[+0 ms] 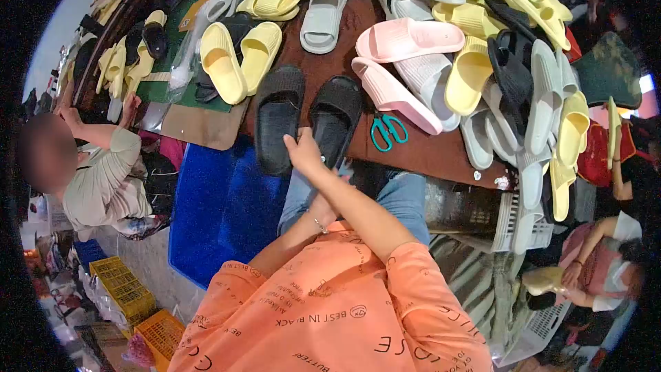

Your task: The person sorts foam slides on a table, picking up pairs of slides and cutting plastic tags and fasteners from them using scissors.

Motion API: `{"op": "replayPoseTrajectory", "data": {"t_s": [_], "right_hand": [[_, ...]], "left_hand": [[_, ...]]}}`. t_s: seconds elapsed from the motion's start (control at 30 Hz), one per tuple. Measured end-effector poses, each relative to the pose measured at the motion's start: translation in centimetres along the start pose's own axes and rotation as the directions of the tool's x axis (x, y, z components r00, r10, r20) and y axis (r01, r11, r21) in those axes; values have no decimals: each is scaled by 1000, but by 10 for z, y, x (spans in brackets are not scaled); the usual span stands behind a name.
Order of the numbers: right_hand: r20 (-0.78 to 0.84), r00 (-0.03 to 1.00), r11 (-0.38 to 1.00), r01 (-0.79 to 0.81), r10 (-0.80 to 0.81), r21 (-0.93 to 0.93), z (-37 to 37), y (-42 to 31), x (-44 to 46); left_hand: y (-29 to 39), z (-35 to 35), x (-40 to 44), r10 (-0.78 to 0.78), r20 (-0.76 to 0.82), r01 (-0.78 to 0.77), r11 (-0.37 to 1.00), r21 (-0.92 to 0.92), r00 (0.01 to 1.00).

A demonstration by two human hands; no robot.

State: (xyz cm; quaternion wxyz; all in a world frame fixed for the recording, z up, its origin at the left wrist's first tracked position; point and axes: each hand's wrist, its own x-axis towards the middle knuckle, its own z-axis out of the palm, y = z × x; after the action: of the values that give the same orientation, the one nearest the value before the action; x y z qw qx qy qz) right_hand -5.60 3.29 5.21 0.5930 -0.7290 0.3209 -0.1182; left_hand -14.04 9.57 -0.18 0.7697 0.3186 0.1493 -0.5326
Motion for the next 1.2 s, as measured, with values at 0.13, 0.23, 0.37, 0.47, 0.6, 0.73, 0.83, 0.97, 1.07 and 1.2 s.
{"op": "replayPoseTrajectory", "data": {"t_s": [0.13,0.23,0.37,0.47,0.6,0.73,0.83,0.97,1.07,1.2], "right_hand": [[73,985,988,155,-154,-18,-23,54,9],[-77,954,957,286,-289,-48,-83,33,-19],[-284,959,997,0,-22,-78,-125,98,-38],[-227,973,996,-60,45,-61,-116,110,-52],[-128,992,998,-5,-2,-57,-94,79,-53],[-39,999,998,21,-23,-59,-91,83,-40],[24,997,997,68,-69,45,-100,95,-32],[56,998,999,4,-1,-51,-104,90,-34],[21,998,998,51,-51,27,-102,105,-31],[35,998,999,45,-45,4,-108,83,-36]], "left_hand": [[6,-42,9,-176,184,184,983,-27,967],[51,-9,-43,-95,-64,98,994,47,993],[86,-66,-57,307,-221,-157,843,514,926],[101,-54,-40,385,-519,-139,882,450,764],[107,-61,-4,376,-387,-138,843,519,842],[100,-43,3,474,-282,-168,707,687,834],[92,-37,-2,473,-269,-161,688,708,839],[84,-19,-8,525,-254,-216,674,706,812],[87,-31,-4,476,-279,-172,704,689,834],[83,-36,-5,541,-219,-310,718,623,812]]}}
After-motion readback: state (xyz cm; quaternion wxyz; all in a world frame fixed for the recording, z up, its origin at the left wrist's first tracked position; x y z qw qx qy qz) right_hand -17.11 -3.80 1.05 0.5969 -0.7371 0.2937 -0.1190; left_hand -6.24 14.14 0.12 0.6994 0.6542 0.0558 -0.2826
